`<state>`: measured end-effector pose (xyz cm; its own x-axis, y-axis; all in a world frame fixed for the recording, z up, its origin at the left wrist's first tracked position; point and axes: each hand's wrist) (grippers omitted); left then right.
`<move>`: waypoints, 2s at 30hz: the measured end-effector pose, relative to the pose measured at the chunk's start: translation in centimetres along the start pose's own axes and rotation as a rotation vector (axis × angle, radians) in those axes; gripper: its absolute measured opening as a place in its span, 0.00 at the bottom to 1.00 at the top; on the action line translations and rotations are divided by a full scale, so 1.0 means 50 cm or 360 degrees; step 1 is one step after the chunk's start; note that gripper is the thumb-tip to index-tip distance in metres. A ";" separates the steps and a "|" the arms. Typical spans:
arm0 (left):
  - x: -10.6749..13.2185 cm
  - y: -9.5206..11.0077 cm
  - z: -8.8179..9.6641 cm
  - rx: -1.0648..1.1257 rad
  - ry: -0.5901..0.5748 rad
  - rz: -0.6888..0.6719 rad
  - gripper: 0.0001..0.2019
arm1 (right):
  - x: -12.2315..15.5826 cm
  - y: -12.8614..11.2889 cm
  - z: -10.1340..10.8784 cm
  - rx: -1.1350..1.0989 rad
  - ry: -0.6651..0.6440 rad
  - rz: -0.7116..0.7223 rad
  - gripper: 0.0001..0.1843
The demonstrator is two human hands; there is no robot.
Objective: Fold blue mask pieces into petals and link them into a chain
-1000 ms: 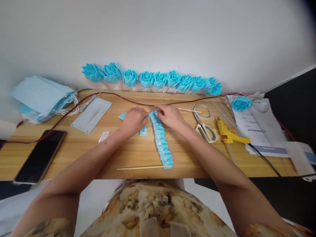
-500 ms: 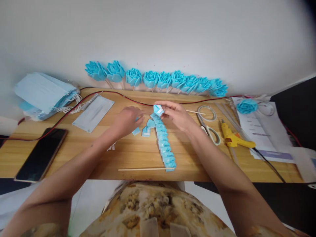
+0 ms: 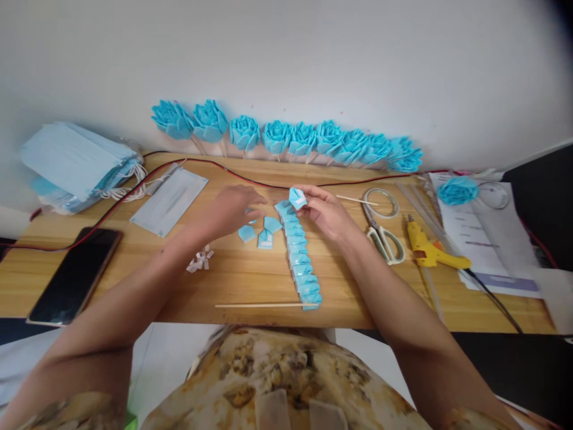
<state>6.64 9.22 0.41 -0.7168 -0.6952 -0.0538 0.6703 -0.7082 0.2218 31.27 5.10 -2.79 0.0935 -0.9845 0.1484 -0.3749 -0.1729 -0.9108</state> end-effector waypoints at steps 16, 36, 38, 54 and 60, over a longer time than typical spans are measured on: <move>0.023 -0.023 -0.014 -0.0169 0.0242 0.0245 0.06 | 0.001 0.017 -0.001 0.0093 -0.0040 -0.0018 0.14; 0.104 0.086 -0.031 -0.0301 0.0318 -0.0160 0.11 | 0.002 0.016 -0.002 0.0060 -0.0050 -0.0022 0.14; 0.109 0.112 -0.052 -0.0427 0.0274 -0.0229 0.09 | 0.002 0.015 -0.003 0.0071 -0.0043 -0.0020 0.14; 0.097 0.089 -0.034 0.0652 0.0256 0.0276 0.08 | 0.006 0.015 -0.008 0.0081 -0.0075 -0.0029 0.14; 0.091 0.056 -0.035 0.0119 0.0445 0.0351 0.13 | 0.013 0.020 -0.014 0.0166 -0.0153 0.0018 0.16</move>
<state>5.58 3.86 -0.90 -0.4692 -0.8443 -0.2588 0.7795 -0.5337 0.3280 30.33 4.26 -3.33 0.1793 -0.9782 0.1047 -0.2791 -0.1526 -0.9481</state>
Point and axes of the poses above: each hand's wrist, its own x-axis away from the middle knuckle, its own z-axis out of the back of the hand, y = z × x, and after that the axes turned 7 degrees about -x, right-handed
